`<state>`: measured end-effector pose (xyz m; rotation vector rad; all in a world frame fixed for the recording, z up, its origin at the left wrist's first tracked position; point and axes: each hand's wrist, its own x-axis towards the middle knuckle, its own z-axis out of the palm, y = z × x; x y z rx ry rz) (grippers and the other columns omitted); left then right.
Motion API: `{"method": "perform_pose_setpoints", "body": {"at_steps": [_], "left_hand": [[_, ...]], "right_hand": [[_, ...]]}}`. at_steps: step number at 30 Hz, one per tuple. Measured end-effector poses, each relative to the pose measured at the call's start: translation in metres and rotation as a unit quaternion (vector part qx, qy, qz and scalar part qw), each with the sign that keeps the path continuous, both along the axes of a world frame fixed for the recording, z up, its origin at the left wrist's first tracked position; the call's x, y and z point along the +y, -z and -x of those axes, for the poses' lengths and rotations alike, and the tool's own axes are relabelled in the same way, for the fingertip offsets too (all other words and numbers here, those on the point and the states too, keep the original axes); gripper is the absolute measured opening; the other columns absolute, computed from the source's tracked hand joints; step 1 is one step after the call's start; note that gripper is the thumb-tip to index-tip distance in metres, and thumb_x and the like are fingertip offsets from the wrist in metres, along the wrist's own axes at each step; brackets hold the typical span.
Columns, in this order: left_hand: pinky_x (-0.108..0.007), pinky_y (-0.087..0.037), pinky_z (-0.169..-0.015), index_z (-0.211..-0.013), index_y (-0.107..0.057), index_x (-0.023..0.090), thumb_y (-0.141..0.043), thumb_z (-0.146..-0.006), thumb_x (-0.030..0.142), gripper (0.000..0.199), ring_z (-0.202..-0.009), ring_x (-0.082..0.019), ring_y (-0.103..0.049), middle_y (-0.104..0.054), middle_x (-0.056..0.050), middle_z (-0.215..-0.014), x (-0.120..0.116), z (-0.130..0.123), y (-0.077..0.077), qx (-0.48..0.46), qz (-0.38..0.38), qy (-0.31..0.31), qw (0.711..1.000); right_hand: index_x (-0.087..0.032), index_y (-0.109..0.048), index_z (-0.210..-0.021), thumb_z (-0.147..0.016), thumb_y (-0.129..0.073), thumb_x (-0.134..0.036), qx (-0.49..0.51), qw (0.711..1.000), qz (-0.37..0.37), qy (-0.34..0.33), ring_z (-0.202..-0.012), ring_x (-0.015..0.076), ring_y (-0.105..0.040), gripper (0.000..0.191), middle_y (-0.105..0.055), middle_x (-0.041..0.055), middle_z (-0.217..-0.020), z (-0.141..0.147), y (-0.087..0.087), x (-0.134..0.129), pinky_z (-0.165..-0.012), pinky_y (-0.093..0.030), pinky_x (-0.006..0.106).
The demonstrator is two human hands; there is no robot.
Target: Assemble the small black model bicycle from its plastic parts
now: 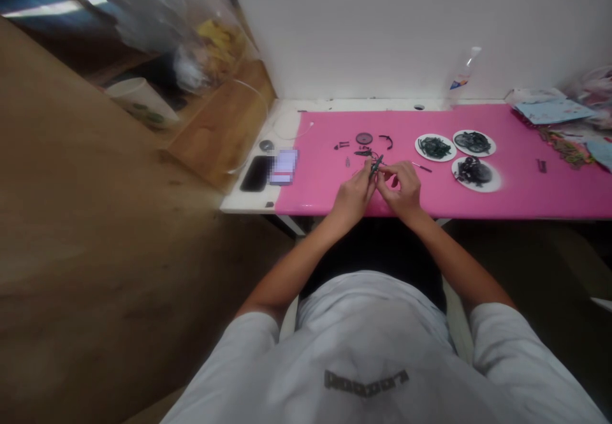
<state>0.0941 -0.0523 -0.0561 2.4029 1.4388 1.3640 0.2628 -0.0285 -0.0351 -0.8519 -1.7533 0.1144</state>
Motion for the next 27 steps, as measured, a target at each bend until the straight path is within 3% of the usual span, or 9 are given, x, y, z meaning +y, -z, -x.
{"method": "perform_pose_setpoints", "body": {"at_steps": [6,10,15,27], "left_hand": [[-0.035,-0.066,-0.097,-0.175,-0.032,0.015,-0.048,-0.118,0.034,0.062,-0.124,-0.026,-0.078,-0.072,-0.021,-0.146,0.0,-0.001,0.001,0.01,0.002,-0.002,1.0],[-0.037,-0.066,-0.099,-0.176,-0.027,0.014,-0.047,-0.118,0.033,0.065,-0.128,-0.027,-0.076,-0.07,-0.023,-0.149,-0.002,-0.002,-0.002,0.028,0.028,-0.01,0.999],[-0.037,-0.066,-0.099,-0.175,-0.028,0.011,-0.042,-0.119,0.035,0.062,-0.127,-0.028,-0.077,-0.068,-0.025,-0.151,-0.002,-0.003,-0.002,0.034,0.032,-0.018,0.999],[-0.032,-0.066,-0.092,-0.177,-0.022,0.012,-0.041,-0.119,0.035,0.065,-0.123,-0.026,-0.078,-0.068,-0.025,-0.151,-0.006,-0.005,0.0,0.061,0.037,-0.05,0.996]], "right_hand": [[-0.027,-0.072,-0.098,-0.1,-0.069,-0.031,-0.009,0.999,-0.026,0.019,-0.074,0.0225,-0.061,0.005,-0.069,0.0019,-0.079,0.001,0.0,-0.001,-0.077,-0.053,0.043],[-0.025,-0.071,-0.098,-0.098,-0.069,-0.029,0.025,0.999,-0.022,0.009,-0.073,0.0213,-0.06,0.004,-0.068,0.002,-0.08,0.004,-0.001,-0.004,-0.069,-0.052,0.039],[-0.023,-0.072,-0.099,-0.094,-0.07,-0.028,0.083,0.995,0.061,-0.012,-0.075,0.0192,-0.064,0.006,-0.067,0.0017,-0.084,0.009,0.0,-0.008,-0.055,-0.05,0.03],[-0.023,-0.073,-0.101,-0.094,-0.074,-0.034,0.139,0.982,0.123,-0.042,-0.066,0.014,-0.06,0.013,-0.066,-0.0021,-0.08,0.012,0.01,-0.004,-0.06,-0.05,0.028]]}}
